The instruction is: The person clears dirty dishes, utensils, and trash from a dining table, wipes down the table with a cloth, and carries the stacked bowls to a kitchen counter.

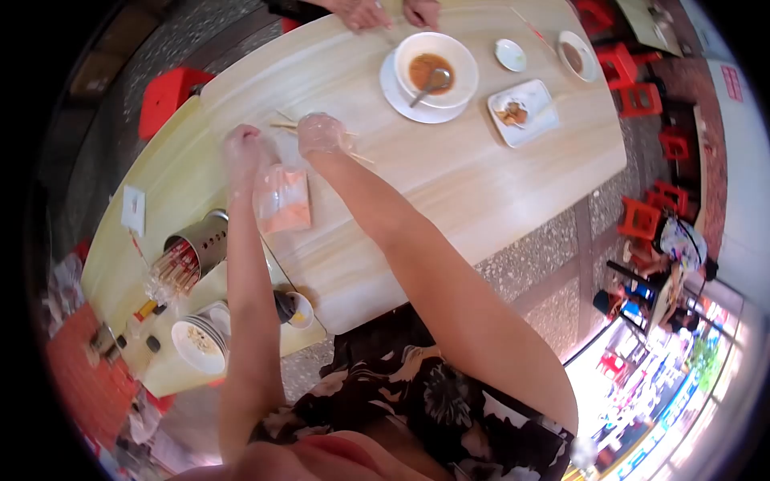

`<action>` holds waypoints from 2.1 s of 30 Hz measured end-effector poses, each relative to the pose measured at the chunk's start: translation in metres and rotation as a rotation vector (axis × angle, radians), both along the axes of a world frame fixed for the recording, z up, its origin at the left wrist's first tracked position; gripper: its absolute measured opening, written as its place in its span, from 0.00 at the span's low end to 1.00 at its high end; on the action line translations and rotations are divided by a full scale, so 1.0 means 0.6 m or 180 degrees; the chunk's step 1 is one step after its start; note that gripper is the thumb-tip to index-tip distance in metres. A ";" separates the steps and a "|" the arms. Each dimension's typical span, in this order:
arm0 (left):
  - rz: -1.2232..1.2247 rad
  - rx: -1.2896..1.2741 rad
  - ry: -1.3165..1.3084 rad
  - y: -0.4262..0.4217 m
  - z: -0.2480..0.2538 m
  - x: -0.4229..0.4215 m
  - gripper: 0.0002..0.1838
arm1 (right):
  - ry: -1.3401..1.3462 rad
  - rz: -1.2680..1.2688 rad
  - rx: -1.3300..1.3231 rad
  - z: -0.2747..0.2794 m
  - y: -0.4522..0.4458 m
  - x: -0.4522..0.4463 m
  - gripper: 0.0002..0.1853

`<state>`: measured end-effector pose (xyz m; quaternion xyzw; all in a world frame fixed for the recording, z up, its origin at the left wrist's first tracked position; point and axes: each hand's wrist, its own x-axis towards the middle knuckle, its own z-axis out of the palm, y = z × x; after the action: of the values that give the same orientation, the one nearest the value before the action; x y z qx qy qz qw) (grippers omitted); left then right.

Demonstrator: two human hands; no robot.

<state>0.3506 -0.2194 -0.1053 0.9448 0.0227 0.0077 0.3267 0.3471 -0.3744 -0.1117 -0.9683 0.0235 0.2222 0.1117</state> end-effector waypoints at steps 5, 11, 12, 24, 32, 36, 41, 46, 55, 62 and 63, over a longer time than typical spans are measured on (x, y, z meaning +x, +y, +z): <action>-0.0125 -0.1447 -0.0361 -0.105 0.085 -0.088 0.09 | 0.0434 -0.0055 0.0263 0.039 -0.103 -0.095 0.12; 0.0068 -0.2099 0.0497 -0.274 0.046 -0.159 0.08 | 0.0407 -0.2486 0.2687 0.028 -0.384 -0.301 0.16; -0.0098 -0.1892 0.0814 -0.309 0.036 -0.167 0.09 | -0.0072 -0.2838 0.3014 0.034 -0.453 -0.323 0.15; 0.0215 -0.1109 0.1255 -0.786 -0.002 -0.208 0.18 | -0.0850 -0.3265 0.2211 -0.009 -1.039 -0.134 0.19; 0.0546 -0.1437 0.1299 -0.822 -0.046 -0.203 0.17 | -0.0843 -0.2623 0.2662 -0.105 -1.044 -0.094 0.20; 0.0350 -0.1401 0.1189 -0.808 -0.063 -0.215 0.16 | -0.0103 -0.3648 0.2481 -0.053 -1.017 -0.067 0.17; 0.0528 -0.1942 0.1652 -0.804 -0.057 -0.232 0.15 | -0.0501 -0.3639 0.2960 0.024 -1.030 -0.123 0.10; 0.0512 -0.2170 0.1610 -0.807 -0.051 -0.233 0.14 | -0.1098 -0.4026 0.3858 0.086 -1.057 -0.156 0.07; 0.0037 -0.1285 0.1248 -0.803 -0.083 -0.231 0.16 | -0.1485 -0.1683 0.1019 0.158 -1.079 0.032 0.15; 0.0532 -0.1716 0.1214 -0.816 -0.092 -0.241 0.17 | -0.0996 0.0209 -0.0072 0.101 -1.109 0.170 0.15; 0.0580 -0.1556 0.1284 -0.819 -0.089 -0.241 0.17 | -0.1004 0.0302 0.0016 0.084 -1.104 0.180 0.15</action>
<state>0.2061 -0.7105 -0.1588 0.8150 0.1726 -0.1560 0.5307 0.4550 -1.0368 -0.0612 -0.9909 -0.0407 0.0726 0.1058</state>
